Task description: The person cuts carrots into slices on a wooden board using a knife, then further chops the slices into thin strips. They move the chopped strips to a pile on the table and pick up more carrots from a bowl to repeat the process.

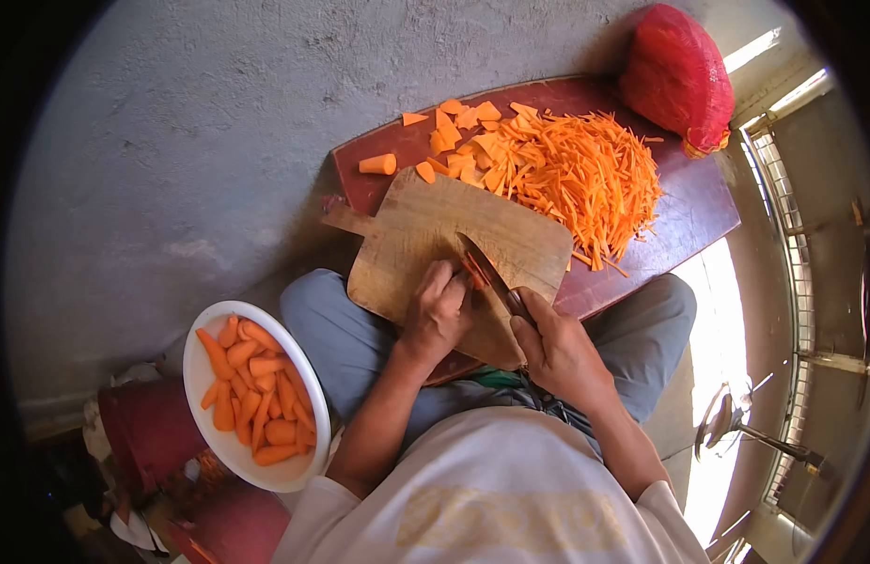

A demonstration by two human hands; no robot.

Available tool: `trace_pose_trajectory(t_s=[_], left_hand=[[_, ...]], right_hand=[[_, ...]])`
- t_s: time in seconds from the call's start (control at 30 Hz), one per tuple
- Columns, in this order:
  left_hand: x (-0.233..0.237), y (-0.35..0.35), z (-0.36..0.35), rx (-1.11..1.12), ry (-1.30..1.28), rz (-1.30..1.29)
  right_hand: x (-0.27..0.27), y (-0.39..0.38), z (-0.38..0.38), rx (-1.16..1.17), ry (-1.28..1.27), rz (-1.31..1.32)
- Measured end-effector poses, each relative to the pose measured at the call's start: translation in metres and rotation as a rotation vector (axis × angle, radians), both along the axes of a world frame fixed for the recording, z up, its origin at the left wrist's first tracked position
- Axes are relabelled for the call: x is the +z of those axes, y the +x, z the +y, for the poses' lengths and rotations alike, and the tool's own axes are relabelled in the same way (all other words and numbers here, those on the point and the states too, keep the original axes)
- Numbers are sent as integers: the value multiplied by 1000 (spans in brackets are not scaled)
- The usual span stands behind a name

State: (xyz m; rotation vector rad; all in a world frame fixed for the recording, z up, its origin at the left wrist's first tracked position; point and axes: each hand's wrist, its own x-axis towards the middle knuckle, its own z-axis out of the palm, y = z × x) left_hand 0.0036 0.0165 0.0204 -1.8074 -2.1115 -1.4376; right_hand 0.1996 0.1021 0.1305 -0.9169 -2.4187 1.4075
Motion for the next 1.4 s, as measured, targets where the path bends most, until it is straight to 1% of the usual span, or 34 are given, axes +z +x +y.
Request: trace_pose_trajectory(t_s=[0.03,0.1,0.3,0.5,0.6,0.7,0.8,0.9,1.03,1.1,1.2,1.3,1.4], left_hand=[[0,1,2,0,26,-14],[2,-1,-1,-31,-23,20],[-4,-4,-3,-61,-39,23],[3,-1,-2,-42,8,-10],[3,-3,-2,-71,-13,-27],[1,-5,-3,-87,-27,-16],[2,-4,0,-67,-7,-2],[0,0,-3,-43,-12,-20],[6,-1,-1,-51,-13,-19],[1,-4,-4,-58,-40,-3],[-7,-4,-2,-55,-30,13],[-6,-2,-2,-61,-24,24],[-5,-1,-4,-35,-13,6]], right_hand=[[0,0,-1,10,-15,-10],[0,-1,-2,29,-38,-26],[-17,-14,4,27,40,0],[2,-9,-2,29,-35,-15],[-12,-14,-4,12,46,70],[-26,-20,5,50,61,32],[-16,-14,1,14,23,58],[-4,-10,-3,18,-14,5],[-5,-9,-4,9,-26,29],[-5,-14,-5,-1,-61,27],[-20,-17,-1,24,22,65],[-25,-13,-2,-2,88,92],[-26,-7,3,-102,90,168]])
